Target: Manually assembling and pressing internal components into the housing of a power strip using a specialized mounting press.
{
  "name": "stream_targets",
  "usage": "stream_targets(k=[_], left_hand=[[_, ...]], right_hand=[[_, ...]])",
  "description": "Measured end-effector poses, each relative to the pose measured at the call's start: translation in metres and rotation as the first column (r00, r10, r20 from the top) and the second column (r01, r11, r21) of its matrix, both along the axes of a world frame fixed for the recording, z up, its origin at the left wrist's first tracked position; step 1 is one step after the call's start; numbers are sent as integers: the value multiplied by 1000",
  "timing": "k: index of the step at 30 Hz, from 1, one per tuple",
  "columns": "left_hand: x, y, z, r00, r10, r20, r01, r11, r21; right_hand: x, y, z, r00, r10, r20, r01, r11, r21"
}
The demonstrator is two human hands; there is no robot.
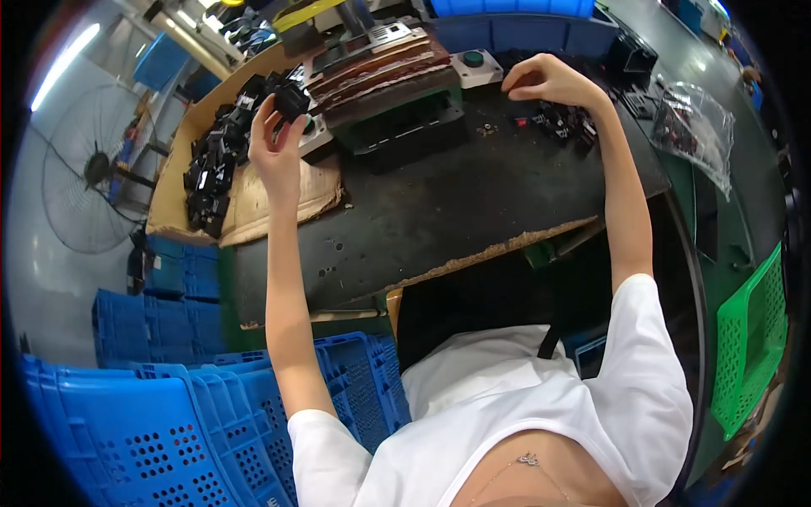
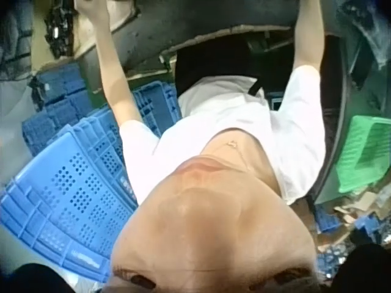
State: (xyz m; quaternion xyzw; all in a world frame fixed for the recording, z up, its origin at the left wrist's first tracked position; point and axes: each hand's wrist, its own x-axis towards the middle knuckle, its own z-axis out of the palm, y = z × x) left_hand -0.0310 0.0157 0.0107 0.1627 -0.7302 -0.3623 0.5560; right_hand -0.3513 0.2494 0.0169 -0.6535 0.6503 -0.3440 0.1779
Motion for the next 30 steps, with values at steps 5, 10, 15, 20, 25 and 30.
stream_targets(k=[5, 10, 15, 20, 25, 30], left_hand=[[-26, -9, 16, 993, -82, 83, 81, 996, 24], [-70, -32, 39, 947, 140, 290, 33, 853, -521], [-99, -55, 51, 911, 117, 395, 148, 802, -578], [-112, -66, 58, 814, 94, 573, 286, 794, -537], [-114, -64, 47, 849, 97, 520, 254, 788, -561], [-113, -66, 44, 866, 144, 479, 226, 741, -632]], right_hand=[[22, 3, -3, 981, -98, -170, 137, 962, 235], [27, 5, -6, 927, -203, -316, 275, 941, 200], [22, -2, -11, 957, -144, -251, 186, 971, 151], [17, -3, -19, 955, -103, -280, 130, 988, 81], [19, -4, -18, 911, -222, -346, 257, 965, 58], [21, -3, -16, 857, -307, -413, 372, 924, 85]])
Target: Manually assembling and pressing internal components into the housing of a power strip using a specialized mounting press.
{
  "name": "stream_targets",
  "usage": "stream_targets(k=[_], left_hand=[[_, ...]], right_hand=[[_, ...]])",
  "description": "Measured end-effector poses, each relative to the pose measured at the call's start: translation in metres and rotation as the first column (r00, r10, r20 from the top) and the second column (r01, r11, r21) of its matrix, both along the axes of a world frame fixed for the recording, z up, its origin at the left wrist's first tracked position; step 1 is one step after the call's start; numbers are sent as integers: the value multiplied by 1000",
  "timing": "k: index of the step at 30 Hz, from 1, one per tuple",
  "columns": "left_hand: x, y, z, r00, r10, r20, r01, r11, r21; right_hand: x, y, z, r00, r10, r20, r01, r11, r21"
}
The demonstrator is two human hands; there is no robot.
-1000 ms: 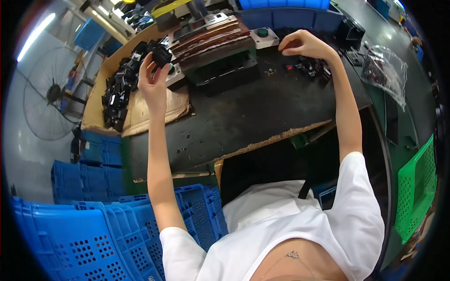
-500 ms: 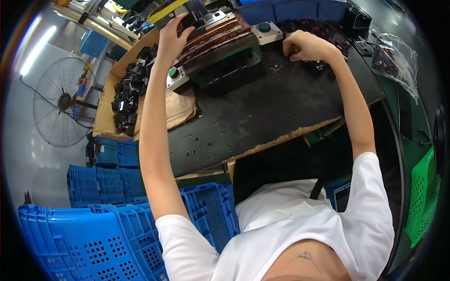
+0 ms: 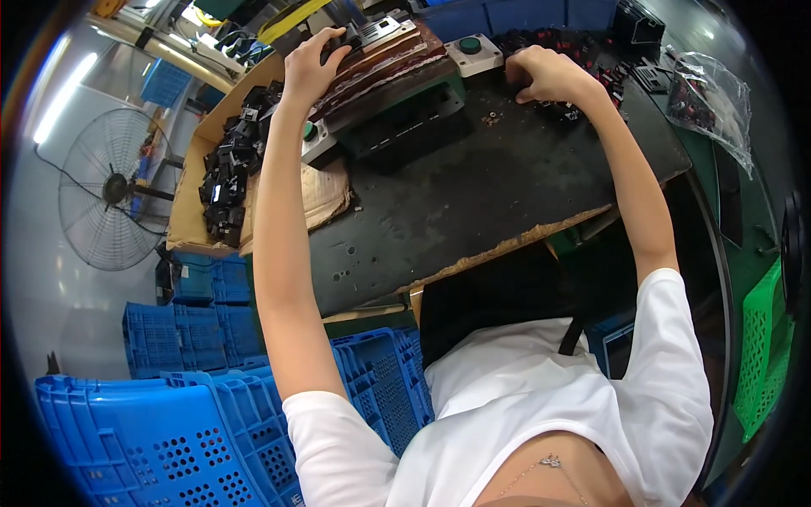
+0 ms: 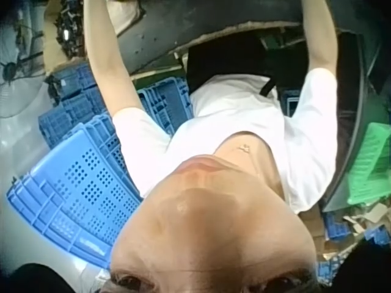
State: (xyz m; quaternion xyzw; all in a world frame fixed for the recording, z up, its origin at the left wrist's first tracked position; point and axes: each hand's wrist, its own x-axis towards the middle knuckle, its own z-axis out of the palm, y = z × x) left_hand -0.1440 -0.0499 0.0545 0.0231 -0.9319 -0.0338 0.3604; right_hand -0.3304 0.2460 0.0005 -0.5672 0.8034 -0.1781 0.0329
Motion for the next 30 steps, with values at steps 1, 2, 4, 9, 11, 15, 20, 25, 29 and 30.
stream_targets(k=[1, 2, 4, 9, 11, 15, 20, 25, 29, 30], left_hand=[[0, -1, 0, 999, 30, 16, -30, 999, -45], [0, -1, 0, 999, 31, 15, -30, 999, -44], [2, -6, 1, 992, 72, 108, -67, 996, -52], [2, 2, 7, 959, 167, 229, -151, 985, -89], [4, 7, 8, 943, 205, 262, -180, 977, -117], [9, 15, 12, 903, 343, 257, -226, 891, -394], [21, 21, 12, 924, 334, 186, -207, 846, -491], [70, 22, -5, 988, 39, -151, -18, 990, 140], [95, 19, -31, 977, 141, -162, -109, 976, 188], [99, 19, -38, 974, 149, -173, -114, 974, 197]], right_hand=[[-3, 0, -3, 1000, 1, 1, -1, 1000, -23], [-4, 0, -4, 1000, 2, 2, -2, 999, -47], [-4, -1, -3, 1000, 29, -3, -29, 997, -75], [-5, 0, -4, 999, 35, 2, -35, 993, -115], [-1, 1, 1, 998, -56, 1, 56, 998, 8], [2, -2, 1, 999, -47, 1, 46, 999, 21], [-8, -10, -3, 925, 370, 86, -306, 861, -407], [7, -15, 6, 836, 517, 181, -352, 760, -547], [11, -14, 10, 819, 536, 204, -339, 740, -581], [12, -14, 13, 819, 534, 210, -330, 738, -589]])
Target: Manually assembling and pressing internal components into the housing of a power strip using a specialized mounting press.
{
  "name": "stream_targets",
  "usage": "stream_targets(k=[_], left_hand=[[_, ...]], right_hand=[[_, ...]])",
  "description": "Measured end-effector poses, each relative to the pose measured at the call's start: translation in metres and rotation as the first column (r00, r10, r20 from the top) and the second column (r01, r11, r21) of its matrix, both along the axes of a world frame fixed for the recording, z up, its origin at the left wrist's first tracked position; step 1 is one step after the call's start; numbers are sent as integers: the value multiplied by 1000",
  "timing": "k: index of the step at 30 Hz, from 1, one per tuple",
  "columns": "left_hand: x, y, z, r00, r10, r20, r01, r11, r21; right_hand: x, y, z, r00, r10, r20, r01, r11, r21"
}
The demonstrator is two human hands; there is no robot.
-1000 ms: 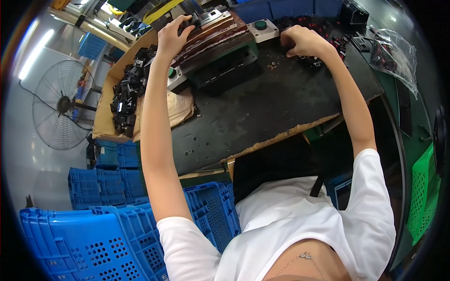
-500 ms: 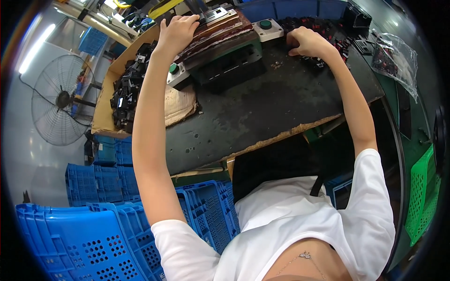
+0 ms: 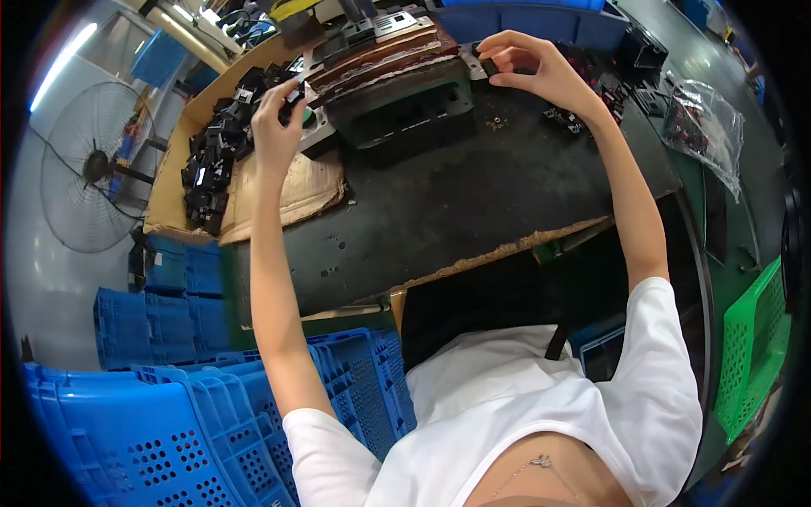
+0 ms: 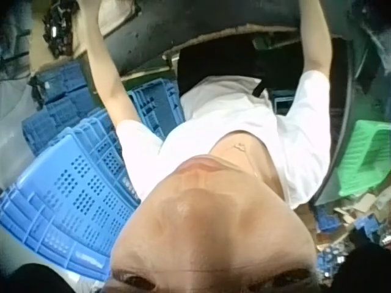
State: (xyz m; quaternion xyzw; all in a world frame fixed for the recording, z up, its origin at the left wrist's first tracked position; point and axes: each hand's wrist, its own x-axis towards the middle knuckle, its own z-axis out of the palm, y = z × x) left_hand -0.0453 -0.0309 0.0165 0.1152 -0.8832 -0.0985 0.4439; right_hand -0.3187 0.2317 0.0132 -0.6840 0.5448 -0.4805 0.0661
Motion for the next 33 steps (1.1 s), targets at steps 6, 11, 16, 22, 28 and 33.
stream_targets(k=[6, 11, 16, 22, 28, 33], left_hand=[[7, -1, -18, 998, -53, -33, 59, 966, 253], [14, -9, -27, 998, -48, -42, 55, 977, 207], [15, -11, -34, 999, -19, -27, 23, 987, 158], [11, -6, -36, 995, -52, -84, 65, 985, 161], [12, -8, -36, 996, -48, -81, 58, 990, 127], [11, -11, -38, 991, -79, -107, 93, 987, 135]], right_hand=[[-3, -2, -6, 976, -54, 209, 42, 997, 62], [11, -22, -14, 939, -181, 294, 180, 983, 30], [36, -60, 11, 952, -295, -88, 277, 945, -175], [9, -124, 34, 854, -368, -367, 280, 921, -271], [-10, -136, 40, 844, -271, -463, 215, 961, -171], [-10, -142, 37, 857, -279, -433, 259, 960, -105]])
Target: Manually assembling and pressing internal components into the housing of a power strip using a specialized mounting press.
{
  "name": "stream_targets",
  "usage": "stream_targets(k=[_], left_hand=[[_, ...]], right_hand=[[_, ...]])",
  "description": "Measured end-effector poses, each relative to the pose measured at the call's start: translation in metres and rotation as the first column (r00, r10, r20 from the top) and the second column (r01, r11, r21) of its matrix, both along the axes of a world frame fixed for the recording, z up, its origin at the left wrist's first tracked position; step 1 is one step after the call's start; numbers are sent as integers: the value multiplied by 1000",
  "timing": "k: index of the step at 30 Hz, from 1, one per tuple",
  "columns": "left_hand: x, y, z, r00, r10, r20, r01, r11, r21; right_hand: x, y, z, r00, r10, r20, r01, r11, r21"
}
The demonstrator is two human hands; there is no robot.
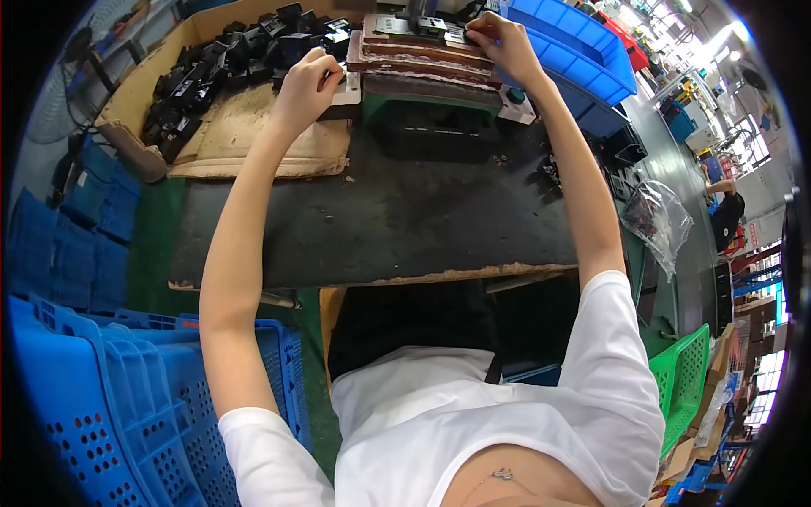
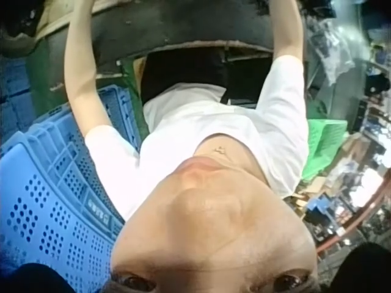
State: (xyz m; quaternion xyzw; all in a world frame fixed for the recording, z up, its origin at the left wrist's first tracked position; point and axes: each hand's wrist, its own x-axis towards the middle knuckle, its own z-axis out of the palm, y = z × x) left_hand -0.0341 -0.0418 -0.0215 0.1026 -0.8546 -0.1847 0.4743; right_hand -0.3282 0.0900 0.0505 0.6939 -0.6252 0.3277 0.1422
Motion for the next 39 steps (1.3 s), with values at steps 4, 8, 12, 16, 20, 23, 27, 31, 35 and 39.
stream_targets(k=[4, 8, 12, 16, 20, 23, 27, 31, 35, 39], left_hand=[[-2, 1, -1, 1000, 3, 14, -3, 1000, -5], [4, 0, -3, 999, 28, 31, -27, 999, -18], [2, 6, 0, 996, 50, 78, -48, 999, -24], [0, 7, 2, 996, 42, 84, -37, 998, -51], [2, 7, 0, 995, 46, 90, -43, 998, -36], [6, 7, 4, 991, 48, 123, -43, 998, -38], [9, 10, 12, 980, 76, 182, -70, 997, -37], [11, 7, 16, 993, 25, 119, -14, 996, -88], [6, 12, 17, 992, 73, 107, -57, 988, -145], [1, 12, 13, 985, 133, 107, -118, 984, -137]], right_hand=[[2, 0, -3, 992, 29, 125, -28, 1000, -10], [28, 5, 7, 999, 10, 53, -7, 998, -57], [21, 6, 7, 1000, 14, 22, -11, 995, -100], [12, 2, 4, 997, 14, 82, -9, 998, -62], [18, 6, 10, 999, -21, 29, 20, 1000, 23], [26, 23, 25, 939, 88, -332, -149, 975, -163], [-14, 60, 25, 968, -145, -206, 152, 988, 15], [-31, 86, -8, 989, -95, -111, 125, 943, 308], [-27, 94, -23, 1000, 5, 4, -5, 988, 157], [-19, 100, -24, 976, -20, -219, 52, 989, 137]])
